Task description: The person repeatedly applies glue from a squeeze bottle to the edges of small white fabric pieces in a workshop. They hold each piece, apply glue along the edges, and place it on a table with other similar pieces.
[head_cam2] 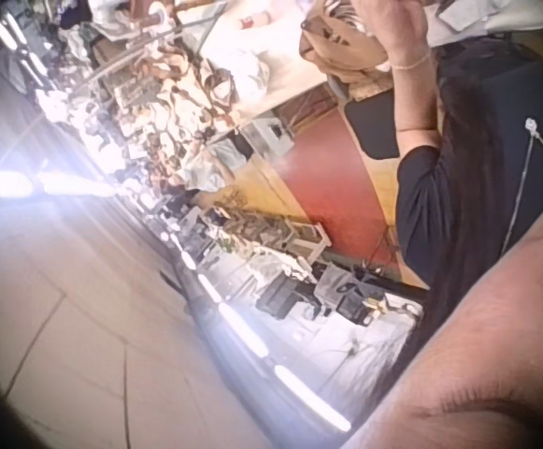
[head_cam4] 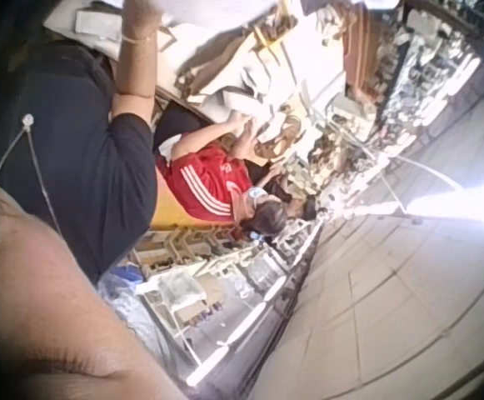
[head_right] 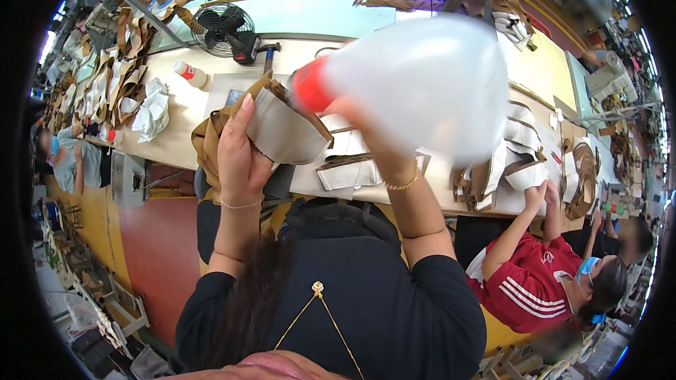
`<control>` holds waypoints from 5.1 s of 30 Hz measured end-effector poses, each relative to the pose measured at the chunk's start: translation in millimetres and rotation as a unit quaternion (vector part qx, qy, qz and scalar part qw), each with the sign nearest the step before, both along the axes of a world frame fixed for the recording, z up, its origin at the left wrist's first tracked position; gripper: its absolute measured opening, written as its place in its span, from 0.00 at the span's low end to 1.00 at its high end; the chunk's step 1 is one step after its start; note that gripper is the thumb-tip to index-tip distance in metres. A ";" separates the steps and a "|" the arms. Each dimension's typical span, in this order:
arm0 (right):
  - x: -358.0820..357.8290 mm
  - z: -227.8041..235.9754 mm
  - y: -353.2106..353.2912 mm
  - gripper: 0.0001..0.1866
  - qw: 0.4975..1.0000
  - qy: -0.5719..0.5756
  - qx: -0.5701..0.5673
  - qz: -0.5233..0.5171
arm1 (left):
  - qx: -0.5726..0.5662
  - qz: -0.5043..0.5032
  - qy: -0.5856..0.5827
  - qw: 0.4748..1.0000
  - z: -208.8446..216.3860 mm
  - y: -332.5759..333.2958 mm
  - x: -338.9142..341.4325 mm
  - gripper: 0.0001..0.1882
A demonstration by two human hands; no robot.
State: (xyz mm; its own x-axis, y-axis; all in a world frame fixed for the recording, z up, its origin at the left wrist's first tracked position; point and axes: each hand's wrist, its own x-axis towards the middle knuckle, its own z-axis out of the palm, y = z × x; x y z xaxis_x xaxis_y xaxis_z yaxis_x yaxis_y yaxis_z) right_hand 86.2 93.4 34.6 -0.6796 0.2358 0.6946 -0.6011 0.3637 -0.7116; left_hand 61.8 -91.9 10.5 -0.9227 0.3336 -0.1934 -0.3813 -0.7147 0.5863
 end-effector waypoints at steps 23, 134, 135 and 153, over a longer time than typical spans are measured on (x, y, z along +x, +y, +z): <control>-5.6 -22.8 15.7 0.22 0.994 -0.038 -0.099 0.039 | 0.154 -0.132 -0.050 0.978 33.7 34.5 3.4 0.36; -2.6 -48.2 32.0 0.20 0.991 -0.050 -0.088 0.089 | 0.145 -0.204 -0.030 0.968 5.0 30.1 5.4 0.64; 1.0 -51.5 36.7 0.21 0.988 -0.061 -0.091 0.105 | 0.171 -0.206 -0.027 0.963 3.6 30.0 5.5 0.64; -8.3 -33.6 50.2 0.21 0.999 0.001 -0.002 0.035 | -0.090 -0.242 0.181 0.949 -12.9 41.6 11.4 0.65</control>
